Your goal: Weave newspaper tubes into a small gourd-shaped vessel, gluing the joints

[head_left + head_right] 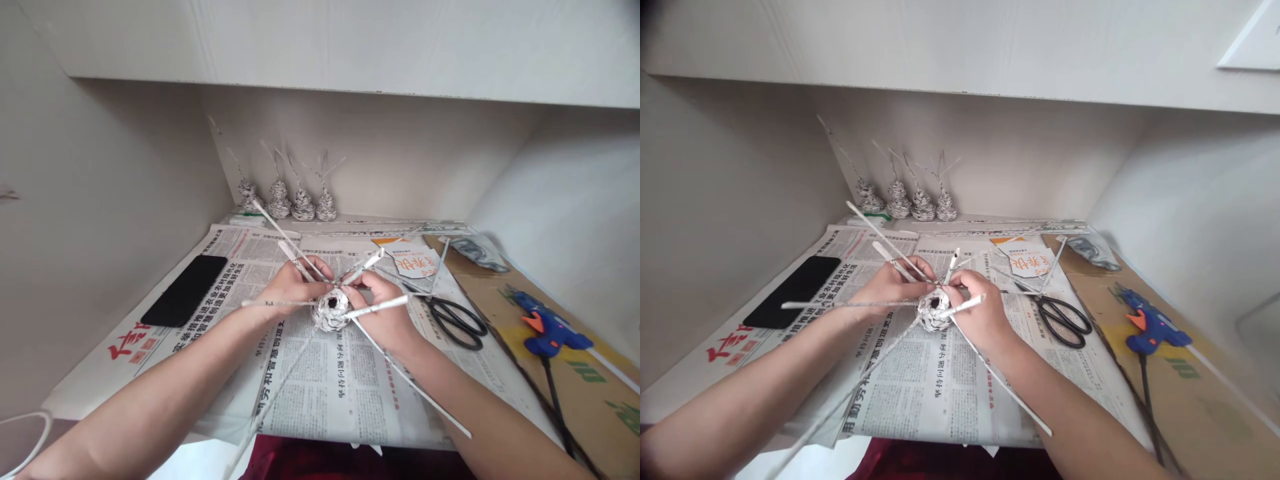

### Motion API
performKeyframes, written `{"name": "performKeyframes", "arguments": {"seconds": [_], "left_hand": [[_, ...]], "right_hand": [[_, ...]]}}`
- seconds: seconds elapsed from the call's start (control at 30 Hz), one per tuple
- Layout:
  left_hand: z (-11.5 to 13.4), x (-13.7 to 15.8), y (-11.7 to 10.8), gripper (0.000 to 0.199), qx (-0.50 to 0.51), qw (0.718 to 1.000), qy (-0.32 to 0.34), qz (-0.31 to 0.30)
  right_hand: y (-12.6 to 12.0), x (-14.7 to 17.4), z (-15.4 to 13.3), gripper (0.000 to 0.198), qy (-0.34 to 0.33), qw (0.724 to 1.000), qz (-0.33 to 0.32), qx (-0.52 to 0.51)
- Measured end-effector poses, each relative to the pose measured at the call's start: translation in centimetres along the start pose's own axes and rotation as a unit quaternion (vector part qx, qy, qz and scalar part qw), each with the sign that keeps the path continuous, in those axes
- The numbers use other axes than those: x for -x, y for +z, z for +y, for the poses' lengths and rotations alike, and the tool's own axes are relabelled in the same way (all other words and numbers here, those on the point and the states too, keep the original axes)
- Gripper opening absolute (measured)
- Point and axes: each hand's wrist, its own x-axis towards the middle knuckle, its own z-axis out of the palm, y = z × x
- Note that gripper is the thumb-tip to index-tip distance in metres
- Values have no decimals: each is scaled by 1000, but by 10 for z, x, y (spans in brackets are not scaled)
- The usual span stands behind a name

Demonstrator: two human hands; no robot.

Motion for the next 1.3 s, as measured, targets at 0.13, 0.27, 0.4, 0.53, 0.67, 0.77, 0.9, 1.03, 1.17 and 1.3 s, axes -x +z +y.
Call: {"name": "performKeyframes", "arguments": {"seconds": [0.13,0.27,0.4,0.53,0.67,0.77,0.9,1.03,1.17,1.3], "left_hand": [[-1,1,0,16,-20,999,34,22],[-4,1,-4,16,-19,998,67,7],[-2,1,-6,16,-31,997,67,-18],[3,6,-1,8,-99,990,101,3],[4,10,5,9,-182,973,135,47],[3,11,6,9,-208,968,130,52],[4,10,6,9,-157,981,109,31],[3,8,6,14,-70,995,62,-17],[1,8,8,17,-95,992,78,7],[3,10,9,15,-145,984,100,37]], "right_hand": [[-2,0,-1,10,-65,997,-34,9],[-4,-1,0,16,-138,990,-26,1],[-4,-2,3,21,-159,986,-54,-14],[-2,-1,5,21,-148,986,-67,-20],[0,1,2,18,-106,993,-49,-7],[-1,1,-1,16,-79,996,-47,-2],[-4,0,-4,10,-55,998,-32,-8],[-4,-1,-7,9,-31,999,-5,-30],[0,0,-7,13,13,999,22,-38],[4,-2,-2,15,103,984,25,-142]]}}
